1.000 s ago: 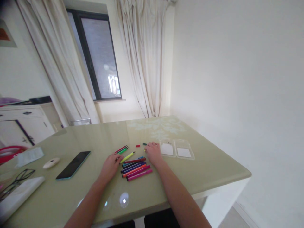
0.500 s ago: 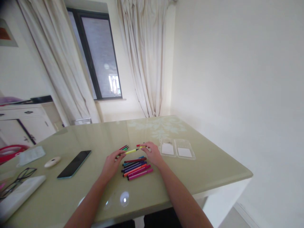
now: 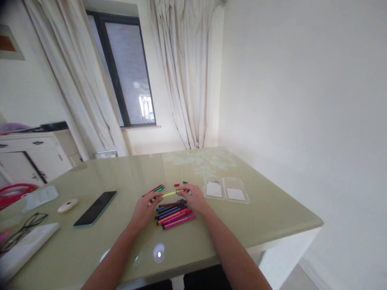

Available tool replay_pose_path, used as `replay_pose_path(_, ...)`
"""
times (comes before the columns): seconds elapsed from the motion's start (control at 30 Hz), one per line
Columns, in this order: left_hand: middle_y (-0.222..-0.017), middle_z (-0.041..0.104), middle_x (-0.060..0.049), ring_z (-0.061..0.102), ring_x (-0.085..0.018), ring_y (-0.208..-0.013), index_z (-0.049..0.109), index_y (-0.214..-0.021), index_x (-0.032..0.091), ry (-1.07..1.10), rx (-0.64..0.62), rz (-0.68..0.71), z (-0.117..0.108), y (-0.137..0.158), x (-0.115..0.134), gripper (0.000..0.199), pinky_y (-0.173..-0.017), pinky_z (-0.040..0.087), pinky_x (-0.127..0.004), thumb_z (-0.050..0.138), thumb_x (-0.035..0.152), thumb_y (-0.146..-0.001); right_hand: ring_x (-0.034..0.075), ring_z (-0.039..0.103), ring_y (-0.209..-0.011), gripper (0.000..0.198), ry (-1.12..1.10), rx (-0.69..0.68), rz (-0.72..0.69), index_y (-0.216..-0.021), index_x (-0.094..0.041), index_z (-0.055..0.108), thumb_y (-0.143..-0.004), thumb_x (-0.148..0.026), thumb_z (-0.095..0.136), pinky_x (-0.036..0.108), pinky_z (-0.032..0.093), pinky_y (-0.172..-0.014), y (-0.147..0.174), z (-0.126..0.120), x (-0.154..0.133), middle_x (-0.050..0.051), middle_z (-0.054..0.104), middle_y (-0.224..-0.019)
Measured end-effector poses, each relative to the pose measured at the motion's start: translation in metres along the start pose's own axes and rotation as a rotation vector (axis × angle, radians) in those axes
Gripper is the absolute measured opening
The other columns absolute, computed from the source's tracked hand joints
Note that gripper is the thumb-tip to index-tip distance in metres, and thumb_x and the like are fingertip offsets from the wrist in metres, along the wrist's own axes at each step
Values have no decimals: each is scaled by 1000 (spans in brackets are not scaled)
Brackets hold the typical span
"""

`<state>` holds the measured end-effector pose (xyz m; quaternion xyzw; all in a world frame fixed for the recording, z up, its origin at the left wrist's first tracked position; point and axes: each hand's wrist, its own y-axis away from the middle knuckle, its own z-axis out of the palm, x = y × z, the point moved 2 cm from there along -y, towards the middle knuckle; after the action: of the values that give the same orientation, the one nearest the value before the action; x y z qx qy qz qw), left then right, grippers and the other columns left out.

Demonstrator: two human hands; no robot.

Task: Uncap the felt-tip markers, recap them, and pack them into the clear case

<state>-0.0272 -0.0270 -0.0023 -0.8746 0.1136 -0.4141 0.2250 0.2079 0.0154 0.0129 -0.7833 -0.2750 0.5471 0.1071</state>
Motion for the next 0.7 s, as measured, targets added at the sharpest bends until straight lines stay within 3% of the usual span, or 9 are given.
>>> replay_pose_path(0.17,-95,79,-4,70,-22,-87,78,-94,23,19,-6,9,2,1,6,29,-83,54,-35,56,42,-90,17,63,-69,22,-63,-2,92,-90,-20,82,-81,-37,71,28,46,-67,0,1,4,1,73,-71)
replay_pose_path(0.3,-92,78,-4,69,-22,-81,78,-95,23,23,-44,5,7,3,7,28,-79,54,-35,55,40,-91,17,63,-68,19,-67,38,122,-89,-20,82,-81,-34,72,28,46,-66,0,3,2,1,73,-70)
replay_pose_path(0.53,-97,77,-6,69,-23,-87,76,-97,22,0,-110,-6,10,3,3,26,-80,54,-35,56,37,-91,20,67,-89,17,165,-34,-7,-89,-24,80,-90,-33,67,32,48,-87,-3,13,7,3,78,-90)
replay_pose_path(0.7,-94,76,-4,70,-20,-85,75,-93,22,1,-173,9,13,7,4,22,-77,55,-31,57,34,-90,20,67,-94,26,433,-100,-22,-93,-23,79,-100,-33,55,31,46,-90,-18,12,13,5,78,-96)
